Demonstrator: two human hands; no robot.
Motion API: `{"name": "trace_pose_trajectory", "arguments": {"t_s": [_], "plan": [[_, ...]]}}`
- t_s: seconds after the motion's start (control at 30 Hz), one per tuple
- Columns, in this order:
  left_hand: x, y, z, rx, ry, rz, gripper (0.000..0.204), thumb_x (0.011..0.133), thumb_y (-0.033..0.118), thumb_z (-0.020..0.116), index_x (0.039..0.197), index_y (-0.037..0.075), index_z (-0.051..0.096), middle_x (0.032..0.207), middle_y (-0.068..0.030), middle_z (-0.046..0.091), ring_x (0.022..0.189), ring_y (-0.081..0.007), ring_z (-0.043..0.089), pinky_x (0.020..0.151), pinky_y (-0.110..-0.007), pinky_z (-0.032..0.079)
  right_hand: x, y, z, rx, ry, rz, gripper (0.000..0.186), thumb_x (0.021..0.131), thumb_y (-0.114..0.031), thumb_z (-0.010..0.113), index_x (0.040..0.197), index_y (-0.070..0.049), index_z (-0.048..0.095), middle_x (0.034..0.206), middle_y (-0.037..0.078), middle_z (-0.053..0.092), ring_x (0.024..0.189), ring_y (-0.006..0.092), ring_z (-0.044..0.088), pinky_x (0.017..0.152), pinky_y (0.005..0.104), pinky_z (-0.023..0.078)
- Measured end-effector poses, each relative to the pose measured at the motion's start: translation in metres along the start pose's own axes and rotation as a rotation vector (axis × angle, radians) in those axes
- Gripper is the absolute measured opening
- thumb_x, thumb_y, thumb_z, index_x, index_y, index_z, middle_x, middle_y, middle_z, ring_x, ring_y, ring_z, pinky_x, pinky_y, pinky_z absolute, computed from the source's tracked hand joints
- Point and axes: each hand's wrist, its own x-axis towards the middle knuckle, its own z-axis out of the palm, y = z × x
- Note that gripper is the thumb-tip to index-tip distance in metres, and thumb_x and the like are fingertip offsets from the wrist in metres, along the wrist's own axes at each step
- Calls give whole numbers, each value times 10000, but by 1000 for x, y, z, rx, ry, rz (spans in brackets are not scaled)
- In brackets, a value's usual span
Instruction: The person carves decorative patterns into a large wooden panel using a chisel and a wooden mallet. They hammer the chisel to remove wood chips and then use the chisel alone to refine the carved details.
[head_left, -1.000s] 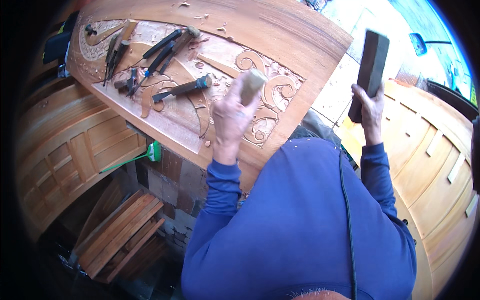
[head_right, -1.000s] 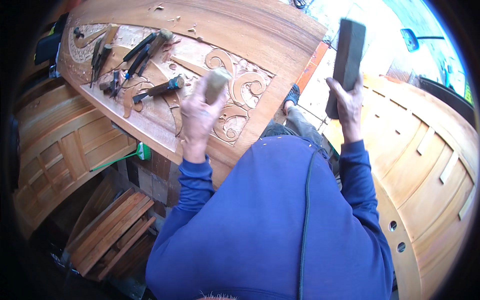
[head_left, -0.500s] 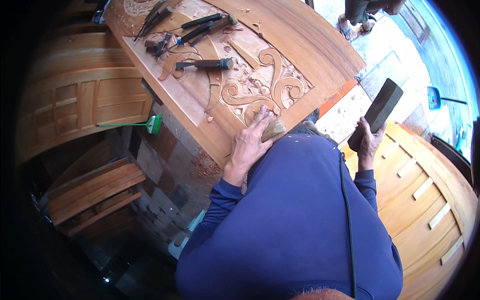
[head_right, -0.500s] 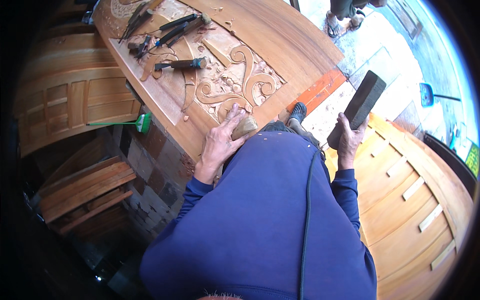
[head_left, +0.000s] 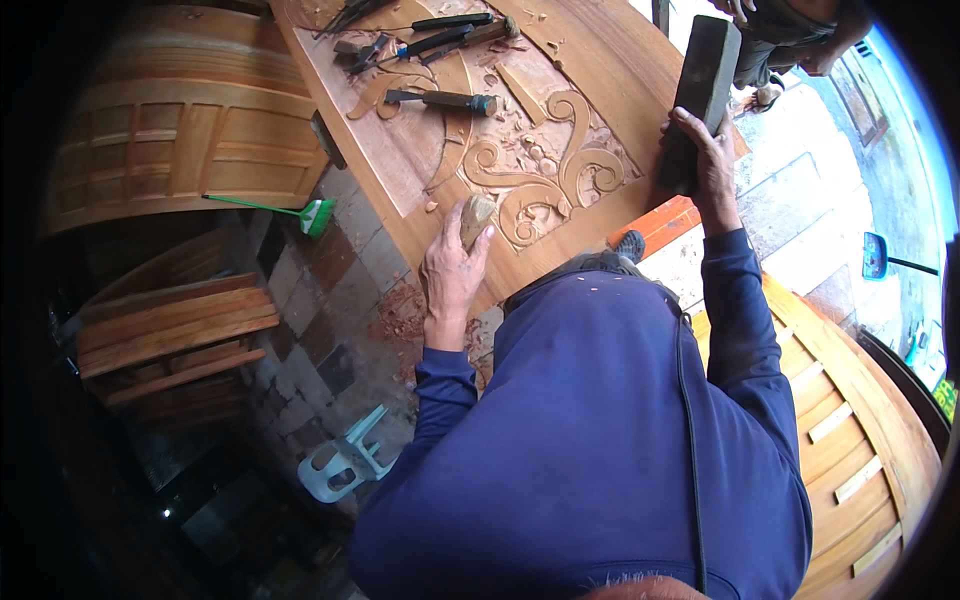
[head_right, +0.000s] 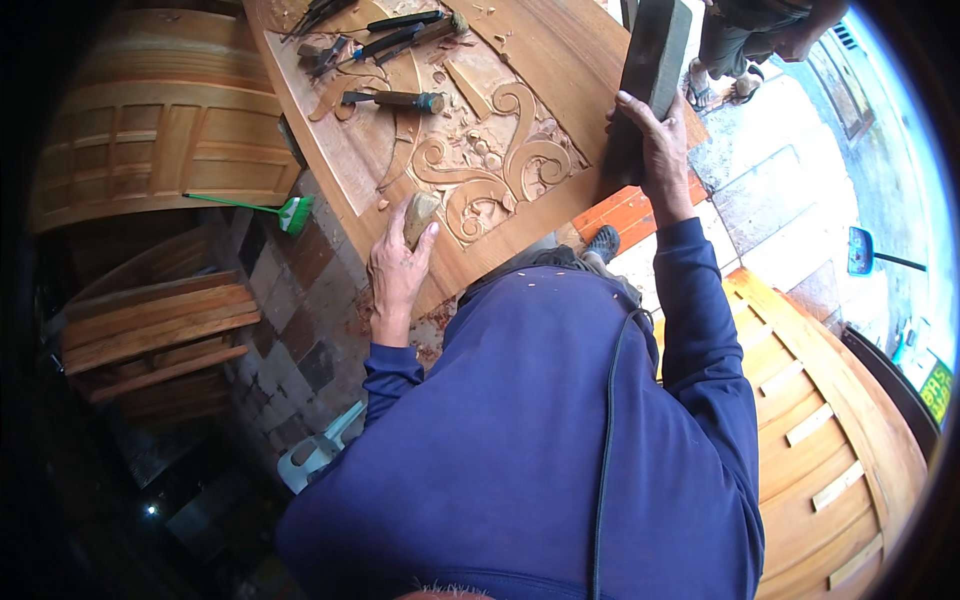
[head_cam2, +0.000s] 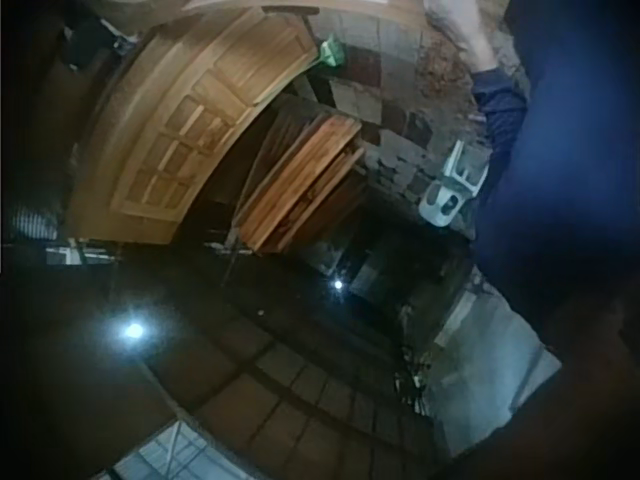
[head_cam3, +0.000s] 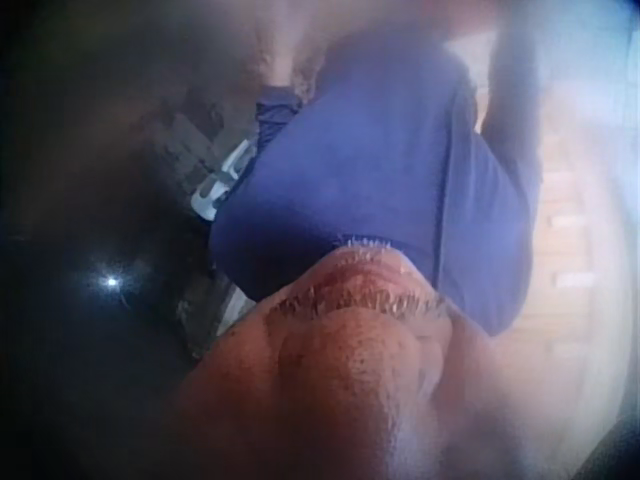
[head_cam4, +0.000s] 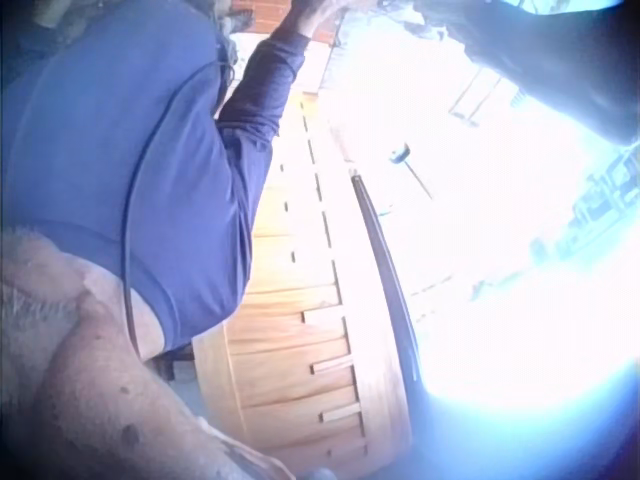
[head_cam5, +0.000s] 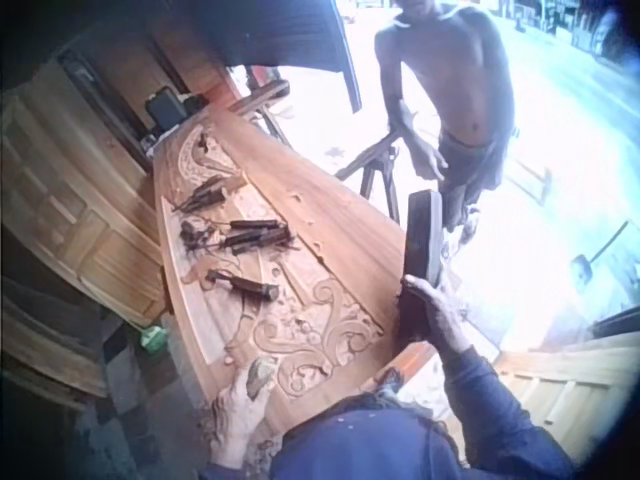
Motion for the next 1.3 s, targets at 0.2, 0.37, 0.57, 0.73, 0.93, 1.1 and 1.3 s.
{"name": "trace_pose_trajectory", "arguments": {"t_s": [0.2, 0.37, 0.57, 0.73, 0.93, 1.1, 1.3], "plan": [[19, -31, 0, 26, 3, 34, 586, 935, 272, 726, 1458, 100, 525, 1252, -239, 635, 1113, -427, 654, 915, -473, 553, 3, 9, 1, -38, 49, -46, 575, 906, -148, 759, 1339, -31, 399, 888, 134, 682, 739, 217, 703, 679, 351, 588], [71, -42, -33, 27, -30, -34, 608, 920, 268, 759, 1457, 93, 537, 1271, -237, 634, 1120, -435, 648, 955, -469, 543, -1, 9, 14, -66, 153, -83, 530, 916, -134, 723, 1320, -23, 400, 876, 171, 700, 741, 250, 706, 682, 370, 589], [169, -50, -40, 37, 129, 359, 582, 965, 296, 728, 1482, 123, 524, 1264, -194, 656, 1132, -365, 665, 937, -419, 554, -2, 11, 17, -63, 206, -119, 475, 914, -111, 688, 1299, -21, 426, 1002, 193, 647, 810, 278, 704, 682, 399, 606], [223, 18, -28, -787, 201, 590, 560, 928, 405, 764, 1363, 97, 593, 1119, -153, 748, 952, -310, 754, 822, -384, 608, -1, 13, 19, -69, 224, -119, 509, 915, -127, 682, 1335, -28, 413, 985, 193, 657, 782, 282, 705, 670, 404, 610], [252, 65, 5, -1241, -85, 571, 406, 954, 311, 760, 1245, 65, 622, 820, -11, 632, 656, -96, 601, 586, -242, 485, 0, 12, 20, -86, 232, -121, 465, 912, -144, 687, 1273, 19, 443, 976, 188, 664, 781, 259, 710, 675, 389, 612], [260, 81, 16, -1556, -341, 454, 403, 953, 248, 745, 1257, 44, 575, 867, -30, 613, 623, -107, 544, 544, -251, 433, 0, 13, 16, -44, 226, -149, 462, 909, -129, 691, 1267, 28, 445, 963, 187, 665, 784, 257, 711, 708, 389, 609], [259, 82, 14, -1561, -213, 461, 592, 974, 542, 656, 1249, 27, 557, 820, -61, 577, 574, -121, 499, 491, -253, 394, 1, 18, 11, -40, 213, -146, 461, 906, -115, 698, 1272, 20, 451, 970, 185, 668, 775, 258, 712, 701, 386, 608]]}}
